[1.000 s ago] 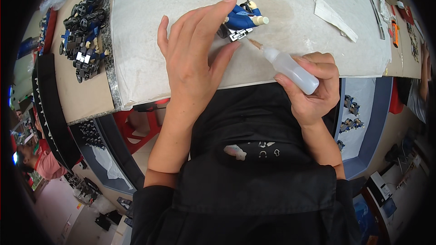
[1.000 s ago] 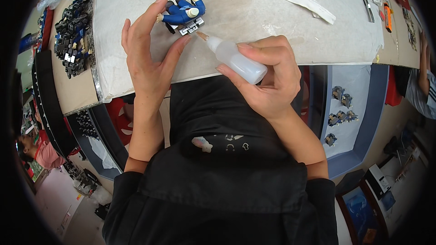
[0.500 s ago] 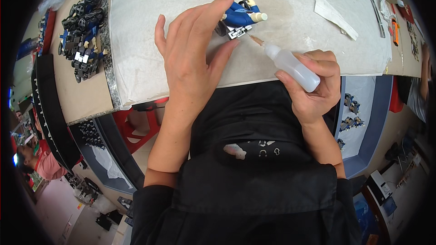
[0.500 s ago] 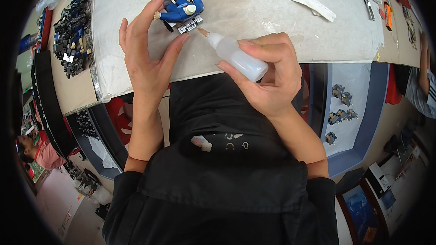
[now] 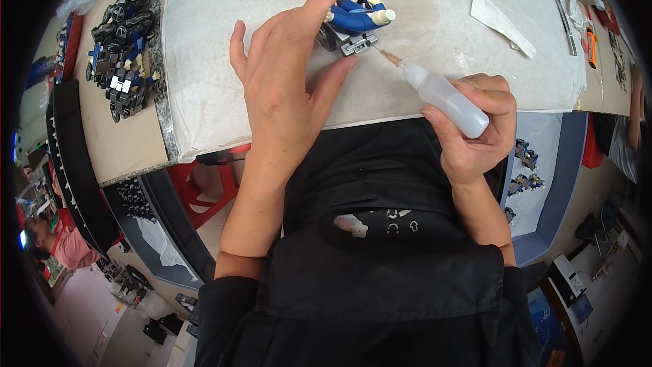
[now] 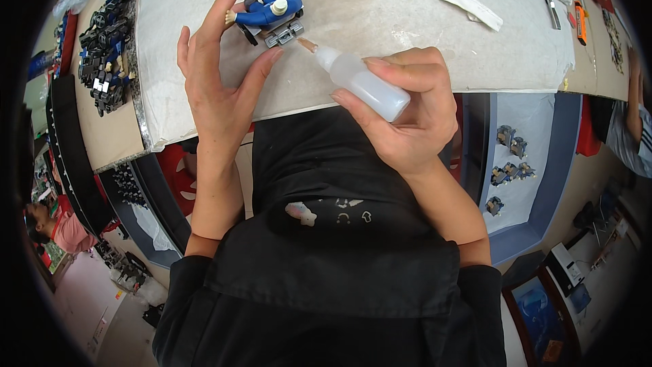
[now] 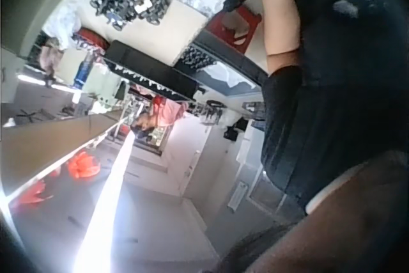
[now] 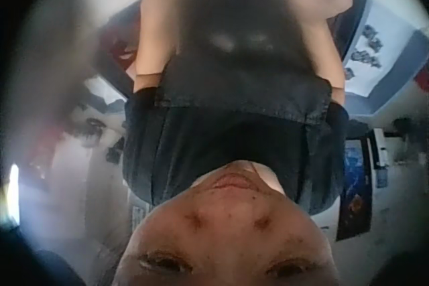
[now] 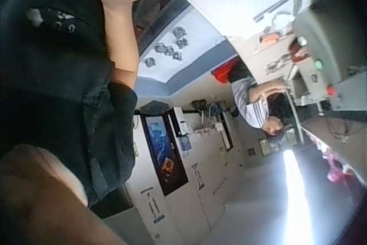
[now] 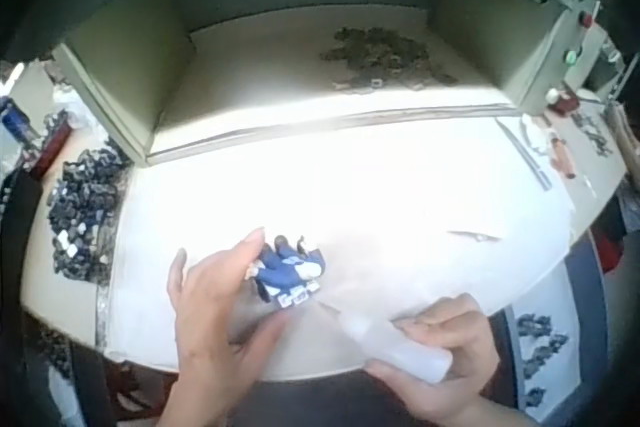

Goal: The person assembles small plastic toy robot parts by applying glue from a bottle, then cleans away excess glue with a wipe.

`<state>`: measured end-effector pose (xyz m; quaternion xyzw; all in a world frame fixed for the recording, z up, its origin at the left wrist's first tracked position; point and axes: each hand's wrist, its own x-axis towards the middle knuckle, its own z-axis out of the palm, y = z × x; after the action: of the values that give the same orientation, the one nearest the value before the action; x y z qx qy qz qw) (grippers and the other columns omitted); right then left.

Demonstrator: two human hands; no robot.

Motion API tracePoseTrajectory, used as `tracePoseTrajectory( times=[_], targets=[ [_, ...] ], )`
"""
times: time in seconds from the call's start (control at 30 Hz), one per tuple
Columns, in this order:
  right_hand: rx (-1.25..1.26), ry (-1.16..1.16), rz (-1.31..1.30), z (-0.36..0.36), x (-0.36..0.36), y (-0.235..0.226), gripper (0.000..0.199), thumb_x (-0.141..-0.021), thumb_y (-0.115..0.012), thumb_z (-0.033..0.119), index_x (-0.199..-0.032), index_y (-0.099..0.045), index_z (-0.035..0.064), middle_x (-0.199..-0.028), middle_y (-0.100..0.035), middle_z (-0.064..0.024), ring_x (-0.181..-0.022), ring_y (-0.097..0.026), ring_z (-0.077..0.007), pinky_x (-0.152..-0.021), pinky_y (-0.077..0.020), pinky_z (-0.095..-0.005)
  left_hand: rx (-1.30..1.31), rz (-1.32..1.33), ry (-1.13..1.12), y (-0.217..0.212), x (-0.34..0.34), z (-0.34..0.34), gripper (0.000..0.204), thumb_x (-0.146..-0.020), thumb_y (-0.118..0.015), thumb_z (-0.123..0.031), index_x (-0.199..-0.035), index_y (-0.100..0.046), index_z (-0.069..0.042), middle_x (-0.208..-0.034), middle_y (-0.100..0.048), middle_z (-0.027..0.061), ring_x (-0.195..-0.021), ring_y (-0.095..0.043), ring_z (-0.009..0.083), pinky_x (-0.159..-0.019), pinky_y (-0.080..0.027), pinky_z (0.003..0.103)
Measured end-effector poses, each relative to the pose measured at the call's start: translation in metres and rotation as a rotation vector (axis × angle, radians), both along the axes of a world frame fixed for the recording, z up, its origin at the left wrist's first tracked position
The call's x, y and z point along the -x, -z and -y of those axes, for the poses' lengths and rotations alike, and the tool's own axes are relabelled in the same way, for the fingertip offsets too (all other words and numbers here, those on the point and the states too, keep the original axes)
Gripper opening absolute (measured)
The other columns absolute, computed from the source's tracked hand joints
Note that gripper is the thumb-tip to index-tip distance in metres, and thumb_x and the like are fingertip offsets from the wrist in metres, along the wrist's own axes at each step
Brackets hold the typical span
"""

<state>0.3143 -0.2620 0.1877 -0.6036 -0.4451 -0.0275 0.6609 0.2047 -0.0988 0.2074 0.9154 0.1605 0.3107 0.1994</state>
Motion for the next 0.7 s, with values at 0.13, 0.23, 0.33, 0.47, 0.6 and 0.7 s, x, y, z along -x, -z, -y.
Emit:
tracePoseTrajectory(
  times=[0.13,0.23,0.33,0.47,0.6,0.7],
  targets=[
    [0.003,-0.027,-0.005,0.0020,-0.0005,-0.0003,0.043,-0.062,-0.078,-0.004,-0.098,-0.055,0.0007,-0.088,-0.056,-0.0104,-0.074,-0.057,-0.0127,-0.062,-0.0469,-0.0218,-0.017,-0.007,-0.009,0.0012,-0.0009,0.0005,0.067,-0.067,-0.076,-0.013,-0.128,-0.048,-0.013,-0.118,-0.057,0.0004,-0.107,-0.052,0.0152,-0.105,-0.017,0.050],
    [0.015,-0.045,-0.012,0.0025,0.0002,0.0014,0.043,-0.062,-0.079,-0.004,-0.098,-0.055,0.0007,-0.088,-0.056,-0.0100,-0.073,-0.057,-0.0126,-0.061,-0.0467,-0.0215,-0.028,-0.005,-0.006,0.0027,-0.0012,0.0004,0.067,-0.067,-0.075,-0.013,-0.128,-0.047,-0.013,-0.119,-0.057,0.0002,-0.108,-0.052,0.0150,-0.105,-0.017,0.049],
    [0.016,-0.045,0.004,0.0003,0.0008,0.0007,0.043,-0.062,-0.079,-0.003,-0.098,-0.055,0.0006,-0.088,-0.056,-0.0097,-0.072,-0.057,-0.0124,-0.060,-0.0465,-0.0213,-0.047,0.008,-0.002,0.0041,-0.0021,-0.0001,0.068,-0.067,-0.075,-0.012,-0.129,-0.047,-0.013,-0.120,-0.057,-0.0002,-0.108,-0.052,0.0151,-0.106,-0.017,0.049],
    [0.018,-0.045,-0.002,0.0003,0.0007,0.0021,0.043,-0.061,-0.080,-0.002,-0.098,-0.056,0.0006,-0.088,-0.055,-0.0098,-0.072,-0.057,-0.0124,-0.059,-0.0465,-0.0211,-0.025,0.049,-0.007,0.0036,-0.0036,0.0006,0.068,-0.064,-0.075,-0.011,-0.127,-0.050,-0.018,-0.111,-0.058,-0.0015,-0.103,-0.053,0.0161,-0.103,-0.019,0.049],
    [0.035,-0.033,0.026,-0.0010,0.0011,0.0003,0.043,-0.061,-0.081,-0.001,-0.097,-0.056,0.0005,-0.088,-0.055,-0.0099,-0.072,-0.057,-0.0125,-0.059,-0.0468,-0.0211,-0.062,-0.004,-0.008,0.0025,-0.0015,-0.0001,0.069,-0.066,-0.075,-0.012,-0.129,-0.047,-0.014,-0.122,-0.056,-0.0008,-0.108,-0.052,0.0150,-0.105,-0.018,0.048],
    [0.035,-0.031,0.022,-0.0007,0.0020,0.0006,0.043,-0.061,-0.081,-0.001,-0.096,-0.056,0.0006,-0.087,-0.055,-0.0100,-0.072,-0.057,-0.0125,-0.058,-0.0468,-0.0211,-0.065,0.019,0.001,0.0051,-0.0008,-0.0005,0.069,-0.066,-0.075,-0.011,-0.129,-0.047,-0.014,-0.120,-0.057,0.0001,-0.108,-0.053,0.0154,-0.105,-0.019,0.048]
  ],
)
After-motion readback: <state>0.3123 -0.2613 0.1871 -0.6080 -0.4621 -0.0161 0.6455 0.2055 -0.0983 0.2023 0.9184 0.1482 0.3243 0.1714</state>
